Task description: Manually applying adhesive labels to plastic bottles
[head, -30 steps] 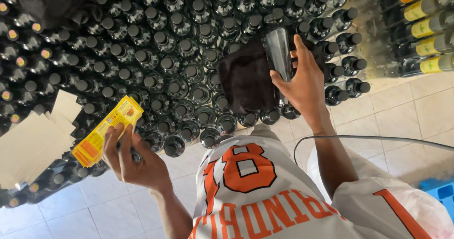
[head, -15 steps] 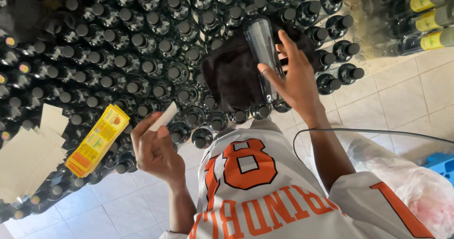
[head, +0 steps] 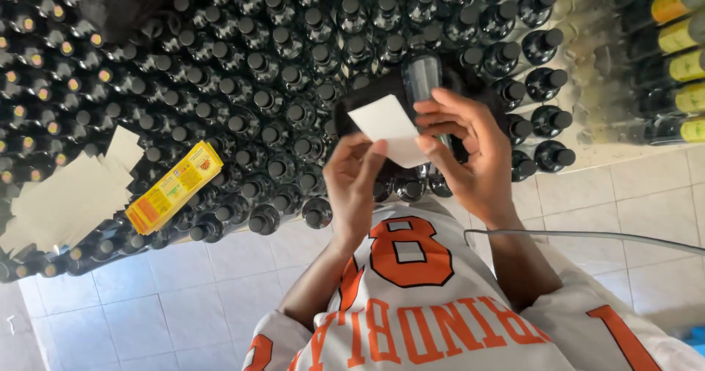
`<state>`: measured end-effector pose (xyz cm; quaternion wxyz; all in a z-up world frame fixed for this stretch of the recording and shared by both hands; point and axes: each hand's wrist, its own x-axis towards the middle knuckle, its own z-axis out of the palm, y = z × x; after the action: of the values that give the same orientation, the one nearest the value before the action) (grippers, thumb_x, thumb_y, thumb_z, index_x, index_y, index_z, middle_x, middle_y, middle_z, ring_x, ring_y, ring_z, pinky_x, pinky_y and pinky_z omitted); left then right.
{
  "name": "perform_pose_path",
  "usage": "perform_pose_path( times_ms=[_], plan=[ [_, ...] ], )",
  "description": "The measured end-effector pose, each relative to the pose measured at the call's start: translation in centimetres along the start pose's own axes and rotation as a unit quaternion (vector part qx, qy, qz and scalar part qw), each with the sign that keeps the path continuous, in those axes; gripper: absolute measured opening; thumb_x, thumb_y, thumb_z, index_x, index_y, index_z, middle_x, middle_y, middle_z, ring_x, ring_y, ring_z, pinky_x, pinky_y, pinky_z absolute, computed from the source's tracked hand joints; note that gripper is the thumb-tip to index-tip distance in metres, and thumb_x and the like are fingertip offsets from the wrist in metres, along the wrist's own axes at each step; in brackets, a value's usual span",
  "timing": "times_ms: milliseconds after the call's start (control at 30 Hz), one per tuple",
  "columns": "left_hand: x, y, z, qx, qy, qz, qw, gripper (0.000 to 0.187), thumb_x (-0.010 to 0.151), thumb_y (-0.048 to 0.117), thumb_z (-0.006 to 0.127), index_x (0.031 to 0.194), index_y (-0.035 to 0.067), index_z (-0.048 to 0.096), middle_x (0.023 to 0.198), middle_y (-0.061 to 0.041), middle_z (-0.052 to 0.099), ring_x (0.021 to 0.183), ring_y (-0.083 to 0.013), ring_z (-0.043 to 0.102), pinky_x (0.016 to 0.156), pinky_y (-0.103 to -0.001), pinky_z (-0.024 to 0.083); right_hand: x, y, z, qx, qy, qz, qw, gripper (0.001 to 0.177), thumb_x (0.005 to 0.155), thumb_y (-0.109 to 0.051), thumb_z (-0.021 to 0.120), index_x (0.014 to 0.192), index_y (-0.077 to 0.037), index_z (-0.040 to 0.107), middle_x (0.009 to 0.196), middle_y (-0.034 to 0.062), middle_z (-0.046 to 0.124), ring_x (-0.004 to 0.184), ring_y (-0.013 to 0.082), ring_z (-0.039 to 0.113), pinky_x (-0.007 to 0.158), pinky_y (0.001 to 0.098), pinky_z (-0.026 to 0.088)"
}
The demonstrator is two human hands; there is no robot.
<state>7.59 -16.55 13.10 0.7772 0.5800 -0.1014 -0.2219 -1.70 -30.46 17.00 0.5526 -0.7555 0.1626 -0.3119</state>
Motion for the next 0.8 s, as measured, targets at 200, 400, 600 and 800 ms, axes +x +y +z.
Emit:
perform_pose_path(
  times_ms=[200, 400, 600, 800],
  plan=[
    [-0.2, -0.8, 2.5, -0.026, -0.079, 0.007, 0.997, 0.024, 0.104, 0.012, 0.079, 0.123, 0.0, 0.071, 0.102, -0.012, 0.078, 0.093, -0.0126, 0.072, 0.088, -0.034, 0.061, 0.3, 0.4, -2.3, -0.032, 0.017, 0.006, 0.999, 0.042, 0.101, 0.001, 0.082, 0.14, 0.006, 0.069, 0.11, 0.0197, 0.076, 0.092, 0.0274, 0.079, 0.082, 0.0355, 0.068],
    [0.4, -1.2, 3.8, -0.047, -0.084, 0.029, 0.995, 0.029, 0.106, 0.015, 0.077, 0.129, -0.003, 0.071, 0.107, -0.014, 0.075, 0.098, -0.0153, 0.073, 0.092, -0.036, 0.061, 1.0, -0.8, -4.0, -0.104, -0.034, -0.05, 0.993, 0.03, 0.101, -0.002, 0.083, 0.13, 0.001, 0.078, 0.109, 0.0185, 0.079, 0.097, 0.0299, 0.08, 0.083, 0.041, 0.067],
    [-0.1, -1.0, 5.9, -0.011, -0.062, 0.035, 0.997, 0.025, 0.103, 0.017, 0.081, 0.12, -0.001, 0.075, 0.096, -0.011, 0.077, 0.089, -0.0134, 0.075, 0.082, -0.03, 0.061, 0.7, -0.3, -4.6, -0.231, -0.003, -0.199, 0.952, 0.034, 0.104, -0.007, 0.083, 0.136, 0.002, 0.075, 0.137, 0.0179, 0.067, 0.121, 0.0347, 0.063, 0.103, 0.0441, 0.059],
    [0.0, -1.9, 6.4, -0.052, -0.054, 0.008, 0.997, 0.025, 0.1, 0.012, 0.084, 0.117, -0.003, 0.075, 0.092, -0.015, 0.08, 0.08, -0.0159, 0.078, 0.08, -0.03, 0.064, 0.3, 0.6, -5.0, -0.212, -0.001, -0.178, 0.961, 0.033, 0.102, -0.004, 0.084, 0.132, 0.006, 0.076, 0.123, 0.0214, 0.075, 0.109, 0.0389, 0.071, 0.096, 0.0484, 0.059]
  ],
)
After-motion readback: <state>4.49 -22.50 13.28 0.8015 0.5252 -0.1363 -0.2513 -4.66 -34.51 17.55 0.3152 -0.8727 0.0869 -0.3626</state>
